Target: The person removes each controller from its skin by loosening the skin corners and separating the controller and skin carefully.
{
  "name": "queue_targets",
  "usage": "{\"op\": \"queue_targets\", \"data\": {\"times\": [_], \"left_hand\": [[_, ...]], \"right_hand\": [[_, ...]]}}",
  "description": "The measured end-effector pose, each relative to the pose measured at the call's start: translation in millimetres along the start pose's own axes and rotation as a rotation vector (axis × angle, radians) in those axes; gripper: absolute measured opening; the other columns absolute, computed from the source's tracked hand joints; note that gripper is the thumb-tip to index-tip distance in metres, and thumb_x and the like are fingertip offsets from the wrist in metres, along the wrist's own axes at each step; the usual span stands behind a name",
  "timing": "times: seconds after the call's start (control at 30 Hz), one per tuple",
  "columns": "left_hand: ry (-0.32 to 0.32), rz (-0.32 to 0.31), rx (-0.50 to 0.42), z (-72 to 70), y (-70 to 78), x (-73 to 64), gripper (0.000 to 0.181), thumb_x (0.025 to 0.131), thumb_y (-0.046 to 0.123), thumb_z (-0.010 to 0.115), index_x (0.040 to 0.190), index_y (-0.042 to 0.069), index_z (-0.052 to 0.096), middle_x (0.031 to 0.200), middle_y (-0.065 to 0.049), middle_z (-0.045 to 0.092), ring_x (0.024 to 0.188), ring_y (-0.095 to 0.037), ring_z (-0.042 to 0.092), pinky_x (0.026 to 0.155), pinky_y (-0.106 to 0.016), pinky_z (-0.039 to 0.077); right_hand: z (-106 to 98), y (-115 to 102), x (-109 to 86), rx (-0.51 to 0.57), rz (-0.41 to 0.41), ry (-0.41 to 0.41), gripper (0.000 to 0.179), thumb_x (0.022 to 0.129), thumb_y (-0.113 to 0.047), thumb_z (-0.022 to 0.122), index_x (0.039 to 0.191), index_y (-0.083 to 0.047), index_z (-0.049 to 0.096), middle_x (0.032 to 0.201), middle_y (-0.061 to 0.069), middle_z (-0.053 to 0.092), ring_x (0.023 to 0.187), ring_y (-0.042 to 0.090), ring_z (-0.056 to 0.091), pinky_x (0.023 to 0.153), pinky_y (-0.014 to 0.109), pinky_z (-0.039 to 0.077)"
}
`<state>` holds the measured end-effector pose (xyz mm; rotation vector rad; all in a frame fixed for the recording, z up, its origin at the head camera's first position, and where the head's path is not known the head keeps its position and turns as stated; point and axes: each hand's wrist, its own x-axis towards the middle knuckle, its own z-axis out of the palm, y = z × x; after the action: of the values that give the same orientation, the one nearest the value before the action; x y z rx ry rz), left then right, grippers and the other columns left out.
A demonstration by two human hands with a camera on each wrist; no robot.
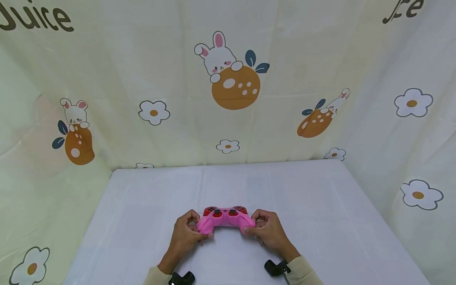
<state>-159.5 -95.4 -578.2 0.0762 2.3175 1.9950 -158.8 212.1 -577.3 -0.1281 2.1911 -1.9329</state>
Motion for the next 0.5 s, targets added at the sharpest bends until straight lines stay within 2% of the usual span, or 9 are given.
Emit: {"op": "queue_targets", "data": {"times": [0.13, 0.37, 0.5], "left_hand": [[0.015, -0.006, -0.018, 1.3, 1.6, -0.5, 0.053, 0.062, -0.001, 0.101, 0.092, 0.003, 0.056, 0.079, -0.006, 0.063, 0.045, -0.011, 0.057, 0.048, -0.022, 0.05], [0.046, -0.004, -0.027, 3.8, -0.1, -0.8, 0.051, 0.067, 0.0, 0.099, 0.094, 0.003, 0.056, 0.093, -0.011, 0.068, 0.047, -0.013, 0.062, 0.051, -0.026, 0.055], [0.066, -0.008, -0.027, 5.2, -0.7, -0.6, 0.05, 0.067, -0.001, 0.099, 0.094, 0.004, 0.057, 0.094, -0.012, 0.068, 0.047, -0.014, 0.064, 0.051, -0.026, 0.056]], "right_hand": [[1.5, 0.5, 1.0, -0.003, 0.014, 0.031, 0.04, 0.078, -0.012, 0.095, 0.096, -0.001, 0.061, 0.07, -0.001, 0.063, 0.046, 0.005, 0.043, 0.043, 0.019, 0.036], [4.9, -1.3, 1.3, -0.002, 0.026, 0.07, 0.039, 0.076, -0.013, 0.096, 0.095, -0.001, 0.063, 0.078, 0.002, 0.063, 0.049, 0.006, 0.045, 0.044, 0.019, 0.037], [7.0, -2.7, 0.9, 0.011, 0.03, 0.083, 0.04, 0.077, -0.015, 0.096, 0.094, 0.001, 0.063, 0.072, 0.001, 0.059, 0.049, 0.006, 0.044, 0.044, 0.02, 0.036]]}}
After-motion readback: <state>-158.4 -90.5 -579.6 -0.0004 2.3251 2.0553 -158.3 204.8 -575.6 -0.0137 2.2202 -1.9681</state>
